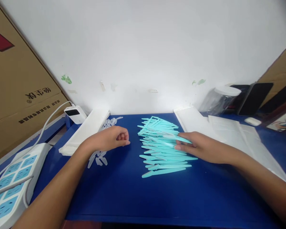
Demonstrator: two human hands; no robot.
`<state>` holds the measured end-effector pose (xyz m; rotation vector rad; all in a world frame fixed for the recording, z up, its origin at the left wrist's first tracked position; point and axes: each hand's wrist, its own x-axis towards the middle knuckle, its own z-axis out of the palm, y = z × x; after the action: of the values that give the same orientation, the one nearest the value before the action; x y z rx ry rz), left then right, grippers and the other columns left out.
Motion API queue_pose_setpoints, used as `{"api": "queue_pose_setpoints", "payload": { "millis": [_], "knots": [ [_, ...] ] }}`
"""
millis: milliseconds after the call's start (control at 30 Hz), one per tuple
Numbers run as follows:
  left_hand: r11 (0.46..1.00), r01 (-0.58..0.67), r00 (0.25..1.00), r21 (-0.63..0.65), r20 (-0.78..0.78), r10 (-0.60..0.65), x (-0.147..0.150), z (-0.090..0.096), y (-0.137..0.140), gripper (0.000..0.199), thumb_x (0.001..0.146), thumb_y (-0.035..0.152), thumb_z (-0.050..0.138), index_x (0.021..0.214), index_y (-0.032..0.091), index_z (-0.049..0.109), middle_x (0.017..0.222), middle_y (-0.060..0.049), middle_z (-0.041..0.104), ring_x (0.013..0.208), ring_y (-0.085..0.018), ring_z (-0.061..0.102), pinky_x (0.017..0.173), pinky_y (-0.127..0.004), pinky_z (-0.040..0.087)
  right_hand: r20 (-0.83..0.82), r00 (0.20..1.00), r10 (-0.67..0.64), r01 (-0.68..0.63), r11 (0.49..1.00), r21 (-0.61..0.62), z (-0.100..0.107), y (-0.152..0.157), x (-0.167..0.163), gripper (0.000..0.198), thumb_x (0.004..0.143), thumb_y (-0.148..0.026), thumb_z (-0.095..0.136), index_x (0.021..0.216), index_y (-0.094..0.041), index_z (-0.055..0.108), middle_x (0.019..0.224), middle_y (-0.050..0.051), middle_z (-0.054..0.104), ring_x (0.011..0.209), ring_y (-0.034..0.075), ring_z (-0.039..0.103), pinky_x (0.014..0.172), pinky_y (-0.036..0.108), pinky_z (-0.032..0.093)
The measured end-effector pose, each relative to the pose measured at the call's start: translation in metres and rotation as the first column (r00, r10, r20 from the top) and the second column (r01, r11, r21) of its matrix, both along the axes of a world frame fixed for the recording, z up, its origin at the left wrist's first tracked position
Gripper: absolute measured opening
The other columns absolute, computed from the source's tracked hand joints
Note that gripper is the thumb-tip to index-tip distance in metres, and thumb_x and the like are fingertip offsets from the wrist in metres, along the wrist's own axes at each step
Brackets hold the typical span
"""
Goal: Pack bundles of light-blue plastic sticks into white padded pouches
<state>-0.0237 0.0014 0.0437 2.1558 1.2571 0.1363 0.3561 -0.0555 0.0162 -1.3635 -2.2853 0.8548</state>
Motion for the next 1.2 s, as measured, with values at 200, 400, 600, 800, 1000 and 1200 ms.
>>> {"api": "queue_pose_setpoints", "payload": {
  "millis": [200,400,600,800,1000,1200],
  "knots": [
    [0.994,-0.058,0.853,-0.098,0.513,0.1,0.032,-0.009,-0.005,0.035,0.093,0.053,0.073,0.098,0.018,0.067,0.091,-0.006,0.077,0.075,-0.017,0.067,0.071,-0.029,0.053,-0.017,1.0,0.02,-0.019,1.0,0.013,0.0,0.0,-0.002,0.043,0.103,-0.064,0.055,0.094,-0.023,0.065,0.081,0.001,0.063,0.07,0.021,0.057,0.063,0.031,0.043],
    [0.956,-0.114,0.736,-0.27,0.623,0.264,0.049,-0.026,-0.009,0.035,0.091,0.049,0.079,0.099,0.016,0.073,0.099,-0.01,0.081,0.074,-0.015,0.067,0.071,-0.028,0.054,-0.079,0.997,0.022,-0.022,1.0,0.009,0.009,-0.001,-0.004,0.044,0.103,-0.064,0.055,0.093,-0.023,0.064,0.085,0.003,0.066,0.074,0.022,0.059,0.067,0.031,0.046],
    [0.938,-0.144,0.657,-0.317,0.678,0.33,0.052,-0.031,-0.01,0.032,0.089,0.046,0.081,0.1,0.016,0.077,0.101,-0.01,0.082,0.073,-0.014,0.066,0.072,-0.029,0.054,-0.203,0.979,-0.007,-0.002,0.999,-0.042,0.014,-0.002,-0.007,0.044,0.098,-0.065,0.061,0.092,-0.022,0.066,0.091,0.005,0.075,0.082,0.024,0.069,0.073,0.033,0.052],
    [0.943,-0.166,0.65,-0.287,0.688,0.324,0.054,-0.029,-0.011,0.03,0.088,0.044,0.082,0.1,0.017,0.078,0.096,-0.007,0.081,0.071,-0.014,0.066,0.07,-0.029,0.053,-0.201,0.978,-0.05,0.047,0.999,-0.016,0.014,-0.001,-0.008,0.041,0.097,-0.062,0.065,0.088,-0.022,0.066,0.084,0.003,0.072,0.078,0.023,0.068,0.071,0.032,0.053],
    [0.95,-0.211,0.672,-0.23,0.672,0.312,0.052,-0.025,-0.011,0.033,0.086,0.049,0.082,0.096,0.018,0.08,0.095,-0.006,0.08,0.068,-0.013,0.062,0.069,-0.03,0.053,-0.195,0.976,-0.101,0.101,0.995,-0.008,0.014,0.0,-0.005,0.039,0.097,-0.06,0.066,0.094,-0.021,0.07,0.087,0.004,0.075,0.083,0.025,0.071,0.074,0.034,0.056],
    [0.949,-0.198,0.66,-0.245,0.683,0.314,0.051,-0.028,-0.01,0.031,0.086,0.047,0.083,0.096,0.019,0.081,0.094,-0.006,0.081,0.069,-0.013,0.062,0.069,-0.029,0.052,-0.182,0.979,-0.089,0.089,0.996,-0.007,0.011,0.001,-0.006,0.041,0.097,-0.062,0.065,0.093,-0.021,0.069,0.087,0.005,0.075,0.082,0.026,0.069,0.072,0.033,0.054]
  ]
}}
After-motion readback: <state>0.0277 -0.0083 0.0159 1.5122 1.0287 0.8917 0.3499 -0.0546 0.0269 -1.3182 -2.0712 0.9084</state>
